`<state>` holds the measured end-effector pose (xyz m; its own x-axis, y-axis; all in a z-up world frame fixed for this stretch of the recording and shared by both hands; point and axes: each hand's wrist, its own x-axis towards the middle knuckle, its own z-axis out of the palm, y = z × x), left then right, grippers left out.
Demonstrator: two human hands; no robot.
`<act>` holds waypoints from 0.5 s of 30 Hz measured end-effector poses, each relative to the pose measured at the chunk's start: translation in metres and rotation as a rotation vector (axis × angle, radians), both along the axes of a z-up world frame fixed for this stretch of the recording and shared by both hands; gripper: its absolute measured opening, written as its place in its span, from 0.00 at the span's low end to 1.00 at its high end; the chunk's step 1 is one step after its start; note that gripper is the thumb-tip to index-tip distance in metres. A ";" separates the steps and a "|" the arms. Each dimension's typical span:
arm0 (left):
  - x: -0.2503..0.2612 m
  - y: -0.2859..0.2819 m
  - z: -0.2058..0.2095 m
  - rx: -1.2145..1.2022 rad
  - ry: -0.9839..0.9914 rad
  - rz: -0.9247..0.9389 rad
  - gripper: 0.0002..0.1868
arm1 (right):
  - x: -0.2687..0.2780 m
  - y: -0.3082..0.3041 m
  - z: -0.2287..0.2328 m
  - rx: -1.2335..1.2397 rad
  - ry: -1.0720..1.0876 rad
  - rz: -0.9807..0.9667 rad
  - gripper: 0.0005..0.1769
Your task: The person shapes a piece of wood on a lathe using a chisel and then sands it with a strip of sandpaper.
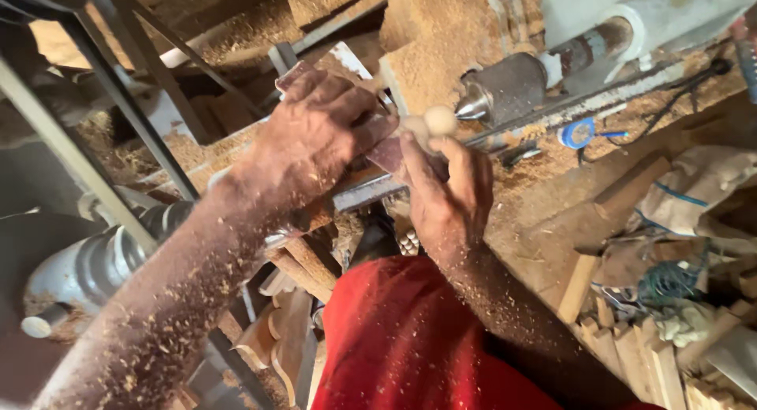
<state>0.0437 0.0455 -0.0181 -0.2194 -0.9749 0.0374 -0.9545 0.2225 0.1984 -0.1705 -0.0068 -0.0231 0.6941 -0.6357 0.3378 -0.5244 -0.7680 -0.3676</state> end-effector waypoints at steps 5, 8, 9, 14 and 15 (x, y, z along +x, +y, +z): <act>0.003 0.012 0.003 -0.102 0.014 0.027 0.23 | -0.006 0.012 -0.001 0.059 -0.035 0.010 0.21; 0.004 -0.001 -0.003 -0.099 -0.017 0.006 0.09 | -0.007 0.004 -0.012 0.127 -0.125 0.016 0.11; 0.004 -0.007 -0.003 -0.093 -0.101 0.004 0.09 | -0.006 0.001 -0.016 0.154 -0.108 -0.016 0.08; 0.009 -0.039 -0.015 -0.125 -0.163 0.017 0.04 | 0.001 -0.016 -0.014 0.173 -0.123 -0.056 0.12; 0.009 -0.049 -0.022 -0.041 -0.165 0.007 0.02 | 0.005 -0.022 -0.013 0.205 -0.129 -0.051 0.11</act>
